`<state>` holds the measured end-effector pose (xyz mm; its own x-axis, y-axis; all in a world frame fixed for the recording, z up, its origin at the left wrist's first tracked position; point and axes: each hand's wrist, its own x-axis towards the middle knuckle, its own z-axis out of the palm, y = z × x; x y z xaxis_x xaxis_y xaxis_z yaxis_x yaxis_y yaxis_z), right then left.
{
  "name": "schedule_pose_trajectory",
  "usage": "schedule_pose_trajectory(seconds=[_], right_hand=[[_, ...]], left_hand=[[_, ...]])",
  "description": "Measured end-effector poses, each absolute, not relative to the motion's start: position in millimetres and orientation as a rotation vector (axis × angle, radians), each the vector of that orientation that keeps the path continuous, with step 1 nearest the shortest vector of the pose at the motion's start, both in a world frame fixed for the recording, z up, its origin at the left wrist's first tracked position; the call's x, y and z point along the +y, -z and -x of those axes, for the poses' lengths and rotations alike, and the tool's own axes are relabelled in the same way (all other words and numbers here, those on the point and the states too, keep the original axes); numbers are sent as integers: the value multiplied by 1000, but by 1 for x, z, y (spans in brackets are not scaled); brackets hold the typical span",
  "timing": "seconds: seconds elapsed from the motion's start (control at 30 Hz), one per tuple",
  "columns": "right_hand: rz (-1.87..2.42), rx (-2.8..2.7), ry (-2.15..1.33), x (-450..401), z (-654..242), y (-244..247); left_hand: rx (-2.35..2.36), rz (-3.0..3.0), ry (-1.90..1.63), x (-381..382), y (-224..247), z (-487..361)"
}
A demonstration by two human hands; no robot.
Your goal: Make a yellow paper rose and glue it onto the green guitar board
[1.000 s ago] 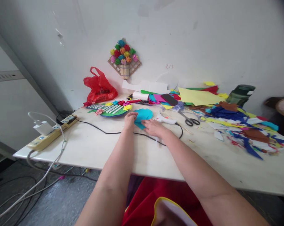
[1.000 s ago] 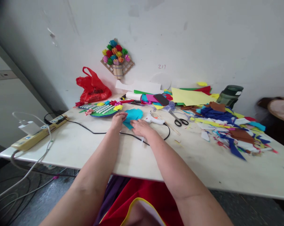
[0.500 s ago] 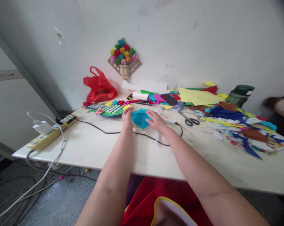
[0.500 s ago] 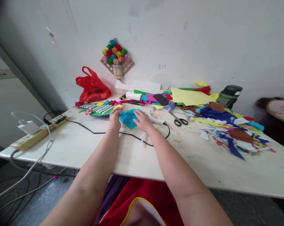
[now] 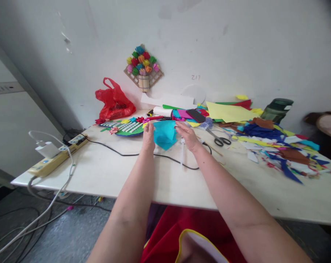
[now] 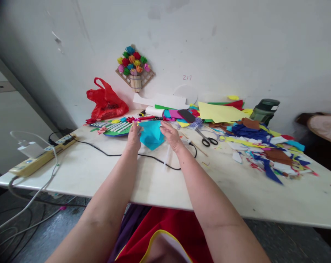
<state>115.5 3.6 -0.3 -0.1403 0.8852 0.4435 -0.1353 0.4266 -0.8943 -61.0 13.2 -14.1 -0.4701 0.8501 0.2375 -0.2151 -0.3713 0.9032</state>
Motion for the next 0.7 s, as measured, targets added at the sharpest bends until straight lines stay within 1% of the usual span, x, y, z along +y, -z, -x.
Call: schedule_pose_trajectory(seconds=[0.13,0.27,0.47,0.7], right_hand=[[621,-1273,-1139,7,-114,2],[593,-1144,-1238,5,-114,-1],[571,-1028,-1275,4,-115,-6],[579,-959,-1267,6,-117,-7]], left_hand=[[981,-954,-1883,9,12,57],[1048,-1007,-1837,6,14,55],[1138,-1123,-1853,1,6,54],[916,-1201,-1778,-2,5,51]])
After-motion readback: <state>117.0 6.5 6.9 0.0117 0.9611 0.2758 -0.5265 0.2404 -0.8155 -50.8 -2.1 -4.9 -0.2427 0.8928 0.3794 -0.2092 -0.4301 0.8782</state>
